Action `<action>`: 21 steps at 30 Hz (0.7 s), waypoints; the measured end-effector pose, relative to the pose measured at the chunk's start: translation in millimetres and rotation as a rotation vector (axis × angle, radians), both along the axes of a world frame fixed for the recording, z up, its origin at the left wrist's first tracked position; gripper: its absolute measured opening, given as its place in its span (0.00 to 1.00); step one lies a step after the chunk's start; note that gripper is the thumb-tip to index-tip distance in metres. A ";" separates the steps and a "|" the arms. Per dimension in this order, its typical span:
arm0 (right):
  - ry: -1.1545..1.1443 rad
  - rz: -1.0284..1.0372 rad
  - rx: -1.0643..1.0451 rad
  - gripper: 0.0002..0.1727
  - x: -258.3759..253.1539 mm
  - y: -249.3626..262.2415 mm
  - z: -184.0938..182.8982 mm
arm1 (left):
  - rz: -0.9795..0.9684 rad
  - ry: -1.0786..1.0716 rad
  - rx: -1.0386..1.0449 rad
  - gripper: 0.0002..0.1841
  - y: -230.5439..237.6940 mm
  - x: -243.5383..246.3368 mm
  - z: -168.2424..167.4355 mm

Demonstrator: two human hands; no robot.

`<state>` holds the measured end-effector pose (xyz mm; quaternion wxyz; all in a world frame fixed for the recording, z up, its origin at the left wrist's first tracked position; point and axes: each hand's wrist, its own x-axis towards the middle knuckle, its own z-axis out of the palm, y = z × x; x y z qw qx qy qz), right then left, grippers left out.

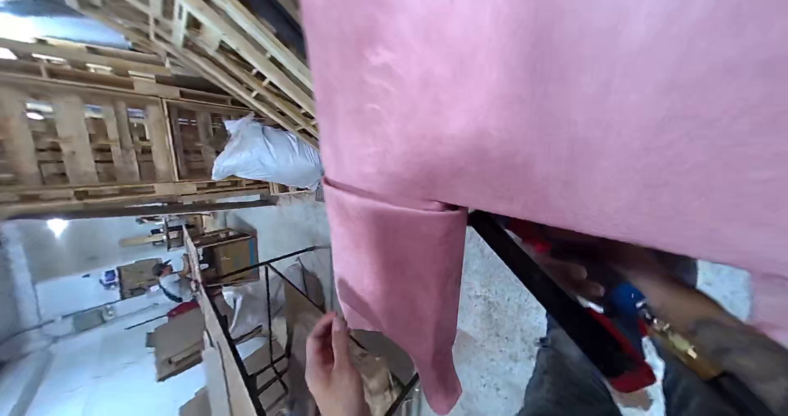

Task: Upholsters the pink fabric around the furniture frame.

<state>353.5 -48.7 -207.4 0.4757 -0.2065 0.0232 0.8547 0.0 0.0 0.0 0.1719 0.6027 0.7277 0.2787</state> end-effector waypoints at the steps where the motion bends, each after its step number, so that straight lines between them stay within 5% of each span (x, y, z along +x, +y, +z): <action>1: -0.006 0.020 -0.097 0.13 5.6 -3.2 26.2 | -0.152 0.078 -0.025 0.16 16.7 16.4 21.7; 3: -0.019 0.070 -0.212 0.13 21.9 -27.7 73.3 | -0.407 0.268 -0.099 0.22 46.2 51.1 56.8; 5: -0.227 0.078 -0.190 0.26 43.2 -56.7 133.7 | -0.615 0.407 -0.139 0.28 77.5 92.0 70.5; 9: -1.338 0.267 0.170 0.32 82.4 -74.5 309.2 | -0.983 0.670 -0.156 0.31 129.1 154.4 65.5; 12: -1.981 0.200 0.326 0.29 84.0 -53.4 382.8 | -1.148 0.823 -0.293 0.25 140.5 174.7 61.7; 14: -2.320 0.092 0.344 0.37 82.0 -16.2 376.5 | -1.178 0.831 -0.366 0.26 144.5 181.0 64.5; 17: -2.444 0.254 0.236 0.48 95.5 46.6 338.5 | -1.195 0.968 -0.656 0.27 161.6 200.2 87.1; 21: -2.554 0.117 0.206 0.39 100.2 75.0 284.3 | -1.260 0.951 -0.995 0.29 178.3 213.7 82.5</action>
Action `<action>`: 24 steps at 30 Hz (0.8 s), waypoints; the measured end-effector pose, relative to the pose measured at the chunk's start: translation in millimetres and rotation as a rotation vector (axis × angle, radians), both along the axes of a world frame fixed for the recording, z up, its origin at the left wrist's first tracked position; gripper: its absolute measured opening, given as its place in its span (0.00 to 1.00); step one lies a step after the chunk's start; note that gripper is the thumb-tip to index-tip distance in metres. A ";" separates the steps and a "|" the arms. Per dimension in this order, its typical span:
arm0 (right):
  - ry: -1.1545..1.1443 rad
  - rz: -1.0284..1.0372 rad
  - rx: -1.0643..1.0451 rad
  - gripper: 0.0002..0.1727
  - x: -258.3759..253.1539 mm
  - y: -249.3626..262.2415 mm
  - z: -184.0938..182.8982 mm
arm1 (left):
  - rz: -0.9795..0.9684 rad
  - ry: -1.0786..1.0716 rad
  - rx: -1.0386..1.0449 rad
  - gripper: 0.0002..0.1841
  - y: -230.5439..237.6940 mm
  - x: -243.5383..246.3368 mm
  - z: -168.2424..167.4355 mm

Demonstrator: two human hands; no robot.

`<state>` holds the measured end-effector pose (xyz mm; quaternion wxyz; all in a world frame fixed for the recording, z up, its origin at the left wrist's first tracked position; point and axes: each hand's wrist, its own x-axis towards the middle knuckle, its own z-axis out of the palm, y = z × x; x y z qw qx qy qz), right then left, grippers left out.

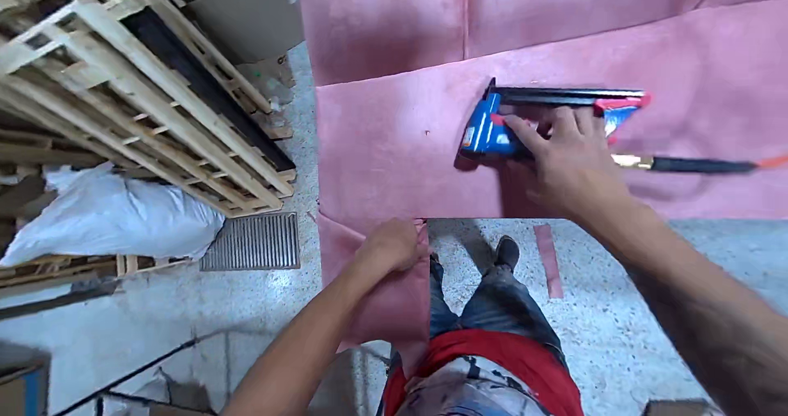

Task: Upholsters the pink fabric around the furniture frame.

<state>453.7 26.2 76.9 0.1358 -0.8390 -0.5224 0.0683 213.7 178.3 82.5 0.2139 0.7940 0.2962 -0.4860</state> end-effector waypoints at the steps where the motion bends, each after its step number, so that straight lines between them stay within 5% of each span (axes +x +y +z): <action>1: -0.015 -0.044 0.058 0.34 -12.3 -2.4 0.6 | 0.029 -0.011 -0.025 0.29 3.3 3.6 -3.2; 5: 0.317 0.047 0.097 0.13 -100.8 -19.3 -19.2 | 0.098 -0.069 -0.049 0.24 7.7 1.9 -11.1; 9: 0.599 0.345 -0.084 0.17 -130.4 5.3 -69.3 | 0.051 -0.136 -0.039 0.21 5.6 3.2 -8.3; 12: 0.618 0.396 -0.196 0.08 -125.6 23.3 -60.9 | -0.030 -0.195 0.003 0.20 1.0 -4.6 -6.2; 17: 0.611 0.462 -0.206 0.17 -117.1 37.0 -52.9 | -0.103 -0.242 0.102 0.21 -4.7 -11.5 0.7; 21: 0.623 0.565 -0.231 0.04 -105.4 50.3 -51.8 | -0.153 -0.241 0.185 0.21 -12.5 -7.0 4.7; 24: 0.576 0.537 -0.232 0.04 -109.5 48.1 -51.2 | -0.149 -0.271 0.244 0.19 -16.1 -6.6 5.1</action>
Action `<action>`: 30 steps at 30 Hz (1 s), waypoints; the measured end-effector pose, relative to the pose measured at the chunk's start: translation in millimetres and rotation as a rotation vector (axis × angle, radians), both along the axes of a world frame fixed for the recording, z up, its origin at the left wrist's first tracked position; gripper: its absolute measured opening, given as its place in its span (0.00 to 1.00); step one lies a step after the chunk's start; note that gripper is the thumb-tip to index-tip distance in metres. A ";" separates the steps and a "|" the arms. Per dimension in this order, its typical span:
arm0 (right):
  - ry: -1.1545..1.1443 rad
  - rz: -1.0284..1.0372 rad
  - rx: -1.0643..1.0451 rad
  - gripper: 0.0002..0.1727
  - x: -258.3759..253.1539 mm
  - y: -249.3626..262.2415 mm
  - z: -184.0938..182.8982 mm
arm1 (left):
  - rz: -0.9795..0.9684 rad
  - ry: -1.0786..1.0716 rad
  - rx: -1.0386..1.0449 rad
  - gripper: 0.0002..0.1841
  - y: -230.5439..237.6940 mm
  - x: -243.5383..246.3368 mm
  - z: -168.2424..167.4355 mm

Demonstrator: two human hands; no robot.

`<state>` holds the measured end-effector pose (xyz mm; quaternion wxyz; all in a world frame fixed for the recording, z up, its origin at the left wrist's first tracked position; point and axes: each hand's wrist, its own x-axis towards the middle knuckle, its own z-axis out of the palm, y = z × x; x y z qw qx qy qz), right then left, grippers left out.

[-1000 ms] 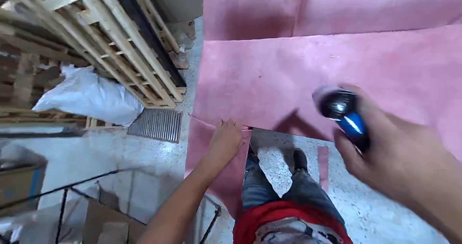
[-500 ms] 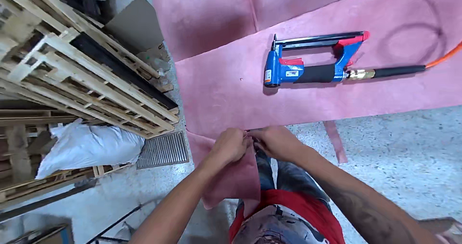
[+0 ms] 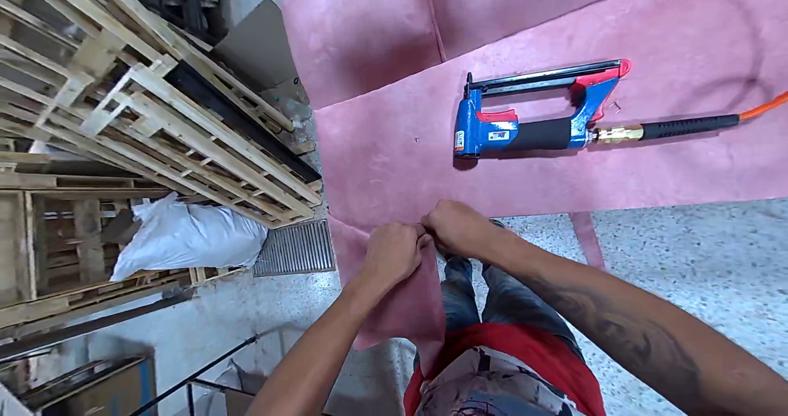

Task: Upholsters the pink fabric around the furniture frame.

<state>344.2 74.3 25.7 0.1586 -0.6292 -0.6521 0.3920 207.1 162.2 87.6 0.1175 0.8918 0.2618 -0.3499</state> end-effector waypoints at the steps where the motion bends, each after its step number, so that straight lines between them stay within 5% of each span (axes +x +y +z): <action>1: -0.007 -0.057 0.043 0.04 -5.3 -4.0 -5.3 | 0.012 -0.026 0.012 0.18 1.3 -1.2 -0.5; 6: 0.093 -0.631 0.423 0.06 -38.3 -23.0 -20.5 | 0.127 -0.198 0.036 0.19 14.3 -33.3 -13.7; 9: 0.025 -0.961 0.427 0.10 -42.1 -33.2 0.9 | 0.291 -0.211 -0.064 0.18 19.3 -31.6 -21.9; 13: 0.165 -0.939 0.147 0.10 -74.9 -68.0 -24.1 | 0.221 -0.120 -0.167 0.18 25.8 -14.6 -16.9; 17: 0.373 -1.026 0.034 0.13 -80.5 -65.3 -47.9 | 0.219 -0.262 -0.167 0.18 32.7 -32.2 -18.8; 24: 1.129 -1.309 0.067 0.14 -89.9 -40.7 -84.0 | 0.250 -0.445 -0.212 0.17 15.4 -27.0 -22.2; 30: 0.948 -1.393 -0.017 0.16 -103.8 -25.9 -95.7 | 0.195 -0.323 -0.155 0.20 54.3 -53.8 -34.3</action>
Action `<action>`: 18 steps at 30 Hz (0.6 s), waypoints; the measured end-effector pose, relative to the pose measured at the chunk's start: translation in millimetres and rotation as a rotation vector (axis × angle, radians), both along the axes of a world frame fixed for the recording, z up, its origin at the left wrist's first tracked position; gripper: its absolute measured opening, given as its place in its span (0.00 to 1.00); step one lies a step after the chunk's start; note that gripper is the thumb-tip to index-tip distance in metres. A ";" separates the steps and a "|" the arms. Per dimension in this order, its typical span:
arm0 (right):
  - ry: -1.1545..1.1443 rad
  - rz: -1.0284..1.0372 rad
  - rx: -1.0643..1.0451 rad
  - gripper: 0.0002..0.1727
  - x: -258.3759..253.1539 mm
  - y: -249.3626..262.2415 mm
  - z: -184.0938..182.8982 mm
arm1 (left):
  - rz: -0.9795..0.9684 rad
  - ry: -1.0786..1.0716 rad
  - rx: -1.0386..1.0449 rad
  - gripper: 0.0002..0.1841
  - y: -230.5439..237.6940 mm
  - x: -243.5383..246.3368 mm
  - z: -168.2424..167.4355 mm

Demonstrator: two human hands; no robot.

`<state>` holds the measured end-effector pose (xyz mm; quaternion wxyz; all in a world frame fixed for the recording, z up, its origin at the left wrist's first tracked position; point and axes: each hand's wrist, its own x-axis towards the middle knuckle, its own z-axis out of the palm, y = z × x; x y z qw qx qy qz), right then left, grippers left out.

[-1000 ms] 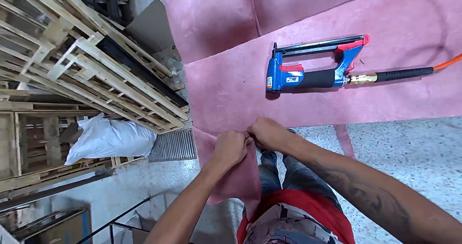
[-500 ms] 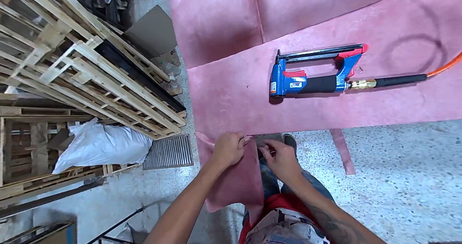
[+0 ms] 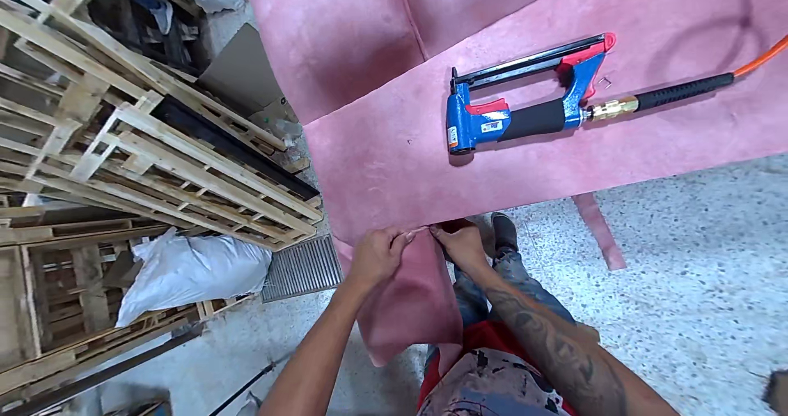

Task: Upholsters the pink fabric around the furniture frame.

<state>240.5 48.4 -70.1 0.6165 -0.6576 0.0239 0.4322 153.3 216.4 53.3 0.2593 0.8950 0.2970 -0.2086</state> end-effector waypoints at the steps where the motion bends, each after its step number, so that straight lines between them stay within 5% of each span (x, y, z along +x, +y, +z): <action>1: -0.101 0.029 -0.044 0.17 0.6 -1.7 1.3 | -0.032 0.029 -0.014 0.20 10.9 -2.0 2.9; 4: -0.344 0.073 -0.135 0.19 -2.0 -7.4 15.0 | -0.158 0.081 -0.053 0.22 45.2 -22.6 24.0; 7: -0.353 0.065 -0.193 0.19 -13.4 -3.1 22.3 | -0.315 0.104 0.068 0.31 64.2 -54.3 34.2; 11: -0.336 0.092 -0.225 0.19 -17.7 -0.3 27.4 | 0.008 -0.024 -0.125 0.21 79.4 -94.6 13.5; 13: -0.373 0.095 -0.197 0.18 -17.6 -11.2 33.8 | 0.059 -0.063 -0.170 0.26 82.6 -102.3 11.3; 15: -0.487 0.109 -0.181 0.18 -21.4 -24.1 48.0 | -0.048 -0.013 -0.160 0.36 87.4 -103.7 16.9; 18: -0.788 0.208 -0.152 0.24 -33.0 -21.6 77.7 | -0.243 0.086 -0.113 0.33 99.8 -113.8 15.7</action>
